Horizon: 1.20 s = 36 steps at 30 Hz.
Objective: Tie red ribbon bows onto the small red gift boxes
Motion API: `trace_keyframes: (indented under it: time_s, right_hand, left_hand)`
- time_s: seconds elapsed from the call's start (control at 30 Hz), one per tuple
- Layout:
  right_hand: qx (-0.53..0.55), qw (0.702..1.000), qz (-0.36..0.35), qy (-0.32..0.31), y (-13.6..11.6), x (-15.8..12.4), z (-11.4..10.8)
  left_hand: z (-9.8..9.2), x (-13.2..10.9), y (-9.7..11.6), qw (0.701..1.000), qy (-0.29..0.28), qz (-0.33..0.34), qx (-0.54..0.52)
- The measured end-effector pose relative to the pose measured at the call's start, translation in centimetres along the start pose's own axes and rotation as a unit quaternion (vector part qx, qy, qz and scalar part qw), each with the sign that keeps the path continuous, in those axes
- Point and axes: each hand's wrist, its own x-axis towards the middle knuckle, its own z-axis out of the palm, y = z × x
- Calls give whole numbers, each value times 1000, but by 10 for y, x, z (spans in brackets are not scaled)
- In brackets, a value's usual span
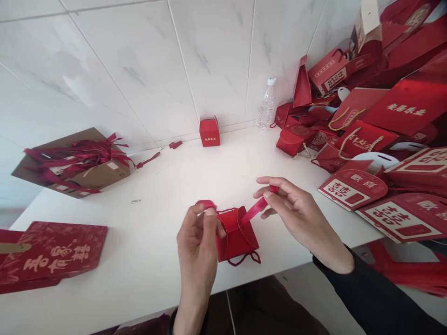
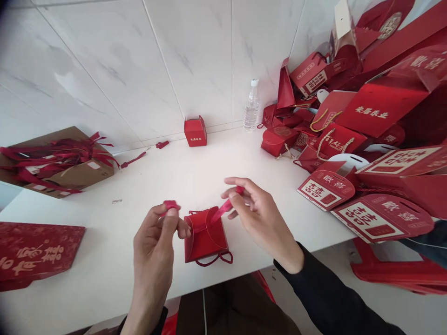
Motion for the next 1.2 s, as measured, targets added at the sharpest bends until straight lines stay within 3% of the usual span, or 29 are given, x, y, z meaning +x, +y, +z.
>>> trace_keyframes:
  time_s: [0.13, 0.2, 0.27, 0.33, 0.47, 0.6, 0.77, 0.87, 0.93, 1.0, 1.07, 1.13, 1.2]
  right_hand:
    - [-86, 978, -159, -102, -37, 17, 22]
    - [-133, 951, -224, -166, -43, 25, 32]
    - [-157, 931, -238, -226, -42, 31, 35]
    - [-153, 930, -212, -259, -36, 34, 31]
    - [-200, 935, -150, -252, -28, 34, 16]
    - [-211, 945, -96, -229, -32, 29, 3]
    - [-151, 955, -45, -251, -36, 23, -2]
    - [-148, 961, -53, -226, -27, 25, 2]
    - [-139, 957, -44, -251, -18, 28, 7]
    - [-123, 952, -36, -279, -11, 31, 12]
    - [-102, 946, -33, -306, -6, 33, 14]
    - [-85, 944, -24, -319, -5, 34, 14]
    - [-82, 950, -8, -302, -6, 34, 13]
  left_hand:
    - [5, 11, 12, 970, -208, -2, 123]
    - [5, 14, 11, 958, -256, -11, 129]
    - [4, 17, 7, 967, -235, -26, 92]
    - [2, 18, 1, 980, -186, -46, 54]
    - [-2, 17, -4, 986, -140, -83, 43]
    - [-5, 18, -1, 984, -164, -67, 18]
    - [-12, 19, 6, 967, -242, -84, -10]
    - [-14, 19, 4, 979, -195, -19, 61]
    - [-13, 18, -4, 974, -133, 113, 146]
    - [-10, 17, -14, 937, -88, 262, 216]
    - [-8, 17, -23, 902, -53, 346, 253]
    - [-6, 15, -28, 898, 0, 348, 268]
    - [-5, 13, -30, 913, 46, 312, 259]
